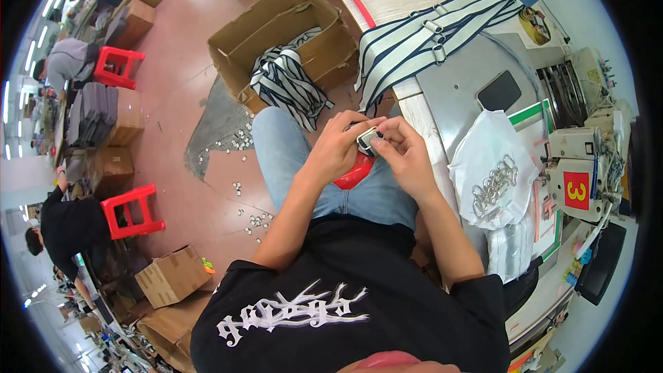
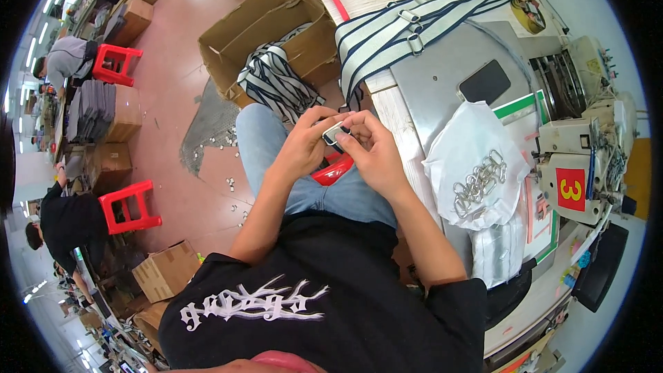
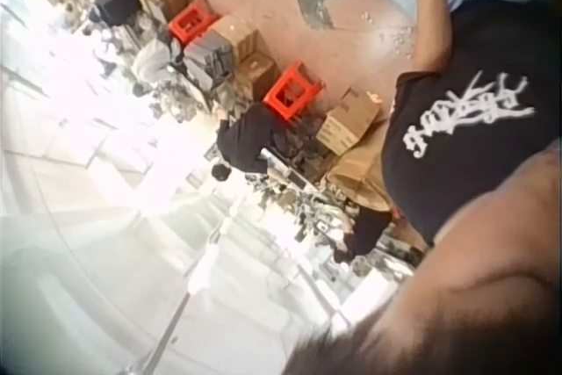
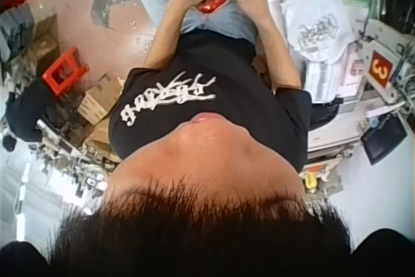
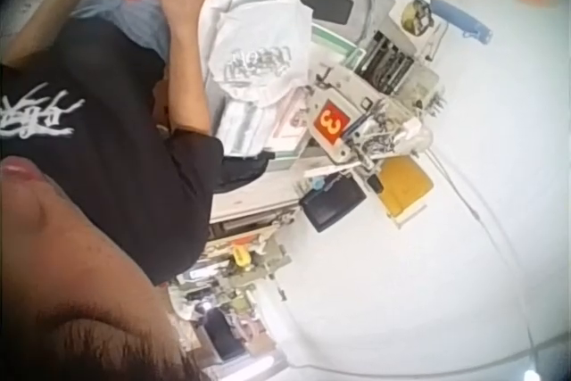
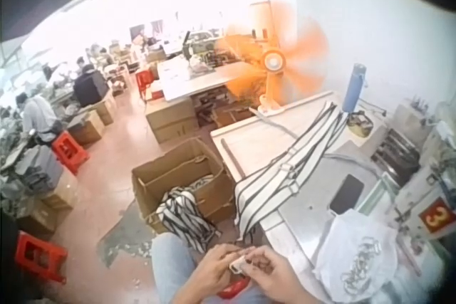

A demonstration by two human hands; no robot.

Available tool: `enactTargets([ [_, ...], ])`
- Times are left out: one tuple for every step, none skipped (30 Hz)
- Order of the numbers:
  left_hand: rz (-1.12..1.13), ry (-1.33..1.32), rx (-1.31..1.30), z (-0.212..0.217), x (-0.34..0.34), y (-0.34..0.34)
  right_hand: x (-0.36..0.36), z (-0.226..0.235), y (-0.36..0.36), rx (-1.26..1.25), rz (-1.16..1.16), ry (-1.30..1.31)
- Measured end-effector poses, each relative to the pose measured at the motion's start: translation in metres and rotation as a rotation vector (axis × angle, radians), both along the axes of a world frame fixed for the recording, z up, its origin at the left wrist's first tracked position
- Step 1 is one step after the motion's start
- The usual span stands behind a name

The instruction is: Assembling metal hardware components onto fabric straps at a workbench.

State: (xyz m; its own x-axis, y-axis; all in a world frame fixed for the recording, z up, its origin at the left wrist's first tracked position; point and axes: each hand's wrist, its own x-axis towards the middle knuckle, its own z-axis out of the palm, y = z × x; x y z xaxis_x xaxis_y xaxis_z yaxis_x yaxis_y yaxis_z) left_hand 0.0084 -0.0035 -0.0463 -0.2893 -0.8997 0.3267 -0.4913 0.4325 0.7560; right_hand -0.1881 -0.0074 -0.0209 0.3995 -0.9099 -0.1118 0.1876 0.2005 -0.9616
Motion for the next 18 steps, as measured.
enactTargets([
  [0.002,0.0,-0.001,0.0,0.0,0.001,-0.001,-0.003,0.0,-0.007,0.002,0.009],
  [0.057,0.051,0.004,0.001,0.0,0.004,-0.001,-0.004,0.0,-0.014,0.004,0.018],
  [0.107,0.102,0.01,0.0,-0.001,0.007,-0.001,-0.006,0.0,-0.013,0.003,0.019],
  [0.106,0.103,0.011,0.0,0.003,0.011,-0.001,-0.007,0.001,-0.043,-0.048,0.025],
  [0.08,0.297,0.214,0.001,0.01,0.015,-0.001,-0.008,0.001,-0.074,-0.099,0.031],
  [0.059,0.487,0.416,0.003,0.016,0.018,0.0,-0.007,0.002,-0.073,-0.094,0.029],
  [0.004,0.634,0.46,0.005,0.017,0.019,0.0,-0.007,0.002,-0.093,-0.063,0.047],
  [0.009,0.633,0.459,0.008,0.017,0.02,0.001,-0.007,0.003,-0.114,-0.032,0.064],
  [0.012,0.707,0.535,0.009,0.014,0.019,0.003,-0.006,0.003,-0.116,-0.028,0.063],
  [0.013,0.78,0.61,0.011,0.013,0.018,0.004,-0.005,0.005,-0.174,-0.008,0.096],
  [0.016,0.78,0.607,0.012,0.015,0.017,0.005,-0.005,0.006,-0.232,0.011,0.129],
  [-0.001,0.776,0.681,0.013,0.018,0.015,0.004,-0.005,0.006,-0.232,0.012,0.129],
  [-0.018,0.772,0.755,0.014,0.021,0.014,0.002,-0.005,0.006,-0.281,0.043,0.179],
  [-0.019,0.772,0.755,0.016,0.025,0.014,0.0,-0.004,0.005,-0.33,0.074,0.23],
  [-0.045,0.746,0.808,0.02,0.029,0.015,0.0,-0.001,0.005,-0.331,0.074,0.229],
  [-0.072,0.72,0.861,0.022,0.031,0.015,0.0,0.003,0.004,-0.376,0.058,0.248],
  [-0.072,0.72,0.86,0.021,0.03,0.016,-0.001,0.006,0.004,-0.42,0.042,0.267],
  [-0.131,0.767,0.902,0.019,0.029,0.016,-0.001,0.007,0.003,-0.419,0.041,0.267],
])
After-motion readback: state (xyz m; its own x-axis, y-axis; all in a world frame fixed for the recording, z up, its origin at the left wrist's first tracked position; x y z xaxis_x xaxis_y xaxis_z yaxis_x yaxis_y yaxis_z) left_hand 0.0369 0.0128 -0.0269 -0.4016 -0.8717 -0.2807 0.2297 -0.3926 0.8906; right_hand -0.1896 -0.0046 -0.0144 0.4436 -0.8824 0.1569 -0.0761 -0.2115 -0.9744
